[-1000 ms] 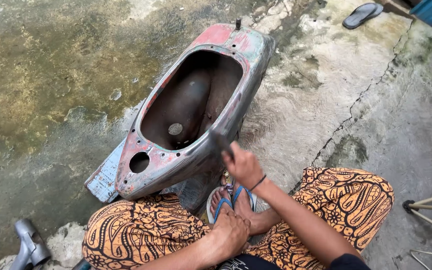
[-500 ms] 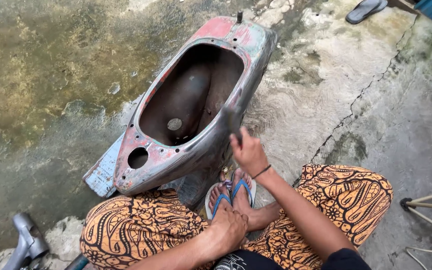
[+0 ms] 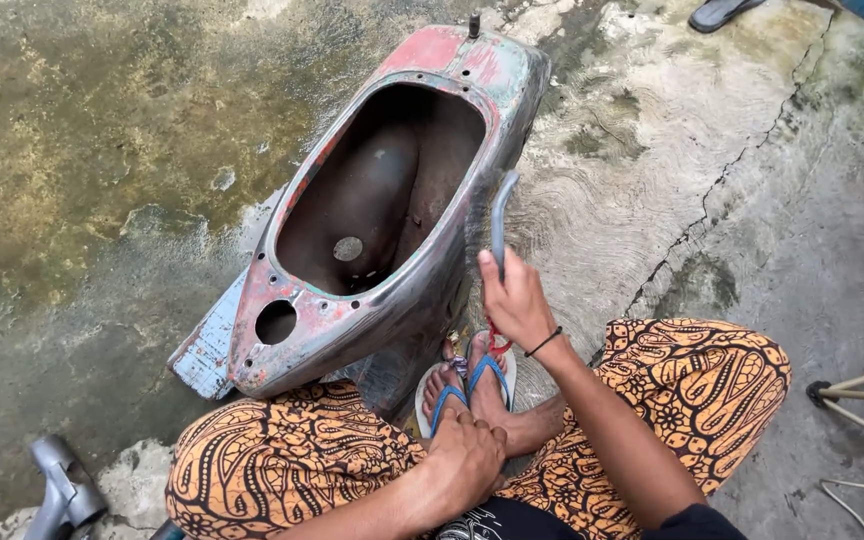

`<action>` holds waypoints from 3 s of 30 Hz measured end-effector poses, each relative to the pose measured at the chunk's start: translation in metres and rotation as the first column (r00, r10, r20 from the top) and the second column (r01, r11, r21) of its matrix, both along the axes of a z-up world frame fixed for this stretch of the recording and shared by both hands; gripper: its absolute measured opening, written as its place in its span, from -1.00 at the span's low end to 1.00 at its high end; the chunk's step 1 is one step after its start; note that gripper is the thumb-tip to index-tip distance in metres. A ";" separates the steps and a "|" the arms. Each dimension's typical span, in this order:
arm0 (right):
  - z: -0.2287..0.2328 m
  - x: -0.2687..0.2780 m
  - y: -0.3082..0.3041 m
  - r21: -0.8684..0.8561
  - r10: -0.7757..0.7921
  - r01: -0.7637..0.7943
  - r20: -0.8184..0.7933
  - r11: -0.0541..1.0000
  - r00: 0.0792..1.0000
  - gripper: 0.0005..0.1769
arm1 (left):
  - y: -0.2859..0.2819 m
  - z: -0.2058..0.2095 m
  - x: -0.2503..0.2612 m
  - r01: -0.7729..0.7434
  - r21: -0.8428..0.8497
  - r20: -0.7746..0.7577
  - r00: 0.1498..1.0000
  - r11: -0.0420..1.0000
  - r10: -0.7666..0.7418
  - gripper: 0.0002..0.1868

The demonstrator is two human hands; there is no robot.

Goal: The person scrubs the exterior surface of a large, hollow metal part using a wire brush. They hold the part steady with their left hand while vigorously brushing the sides and edges with their right hand.

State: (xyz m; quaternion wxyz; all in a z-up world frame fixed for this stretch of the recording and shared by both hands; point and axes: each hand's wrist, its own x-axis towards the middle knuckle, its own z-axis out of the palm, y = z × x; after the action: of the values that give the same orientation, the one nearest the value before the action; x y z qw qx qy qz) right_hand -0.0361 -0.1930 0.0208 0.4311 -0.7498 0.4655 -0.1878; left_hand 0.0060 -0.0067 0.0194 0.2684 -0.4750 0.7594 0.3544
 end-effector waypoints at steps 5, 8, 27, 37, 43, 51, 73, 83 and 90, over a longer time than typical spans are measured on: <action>0.018 -0.005 -0.015 0.032 -0.114 0.112 0.084 0.993 0.990 -0.67 | -0.028 0.104 0.045 -0.183 0.093 -0.085 0.978 0.979 0.191 -0.05; 0.035 -0.001 -0.009 0.122 -0.227 0.204 0.218 0.971 0.949 -0.65 | -0.030 0.125 0.095 -0.315 -0.300 -0.169 0.946 0.900 0.275 -0.40; -0.004 0.014 -0.039 -0.011 -0.042 0.045 0.188 0.999 0.981 -0.75 | -0.026 0.158 0.190 -0.831 -0.457 -0.194 0.440 0.316 0.877 -0.43; -0.002 0.016 -0.088 -0.199 -0.037 0.071 0.171 0.977 0.985 -0.59 | -0.026 0.146 0.196 -0.812 -0.339 0.091 0.474 0.474 0.876 -0.14; 0.005 0.017 -0.093 -0.347 -0.032 0.074 0.125 0.935 0.992 -0.54 | -0.025 0.130 0.198 -0.827 -0.286 0.093 0.480 0.485 0.872 -0.05; 0.022 0.020 -0.084 -0.416 -0.032 0.068 0.092 0.907 0.995 -0.49 | -0.024 0.161 0.178 -0.849 -0.296 0.041 0.447 0.439 0.893 0.06; 0.014 0.052 -0.037 -0.247 -0.242 0.234 -0.002 0.940 0.970 -0.42 | -0.018 0.114 0.175 -0.720 -0.502 0.089 0.509 0.480 0.856 -0.07; 0.022 0.044 0.030 -0.001 -0.123 0.123 0.090 0.992 0.988 -0.63 | -0.007 0.070 0.176 -0.499 -0.709 0.227 0.508 0.498 0.831 -0.08; 0.007 0.040 -0.061 -0.173 -0.226 0.230 0.045 0.958 0.973 -0.64 | -0.008 0.073 0.176 -0.511 -0.714 0.207 0.499 0.479 0.841 -0.08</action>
State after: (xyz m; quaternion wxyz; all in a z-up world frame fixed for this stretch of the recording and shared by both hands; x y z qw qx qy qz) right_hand 0.0041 -0.2539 0.0274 0.3440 -0.7241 0.5250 -0.2859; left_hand 0.1818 -0.0151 0.0927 0.1419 -0.8803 0.4507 0.0426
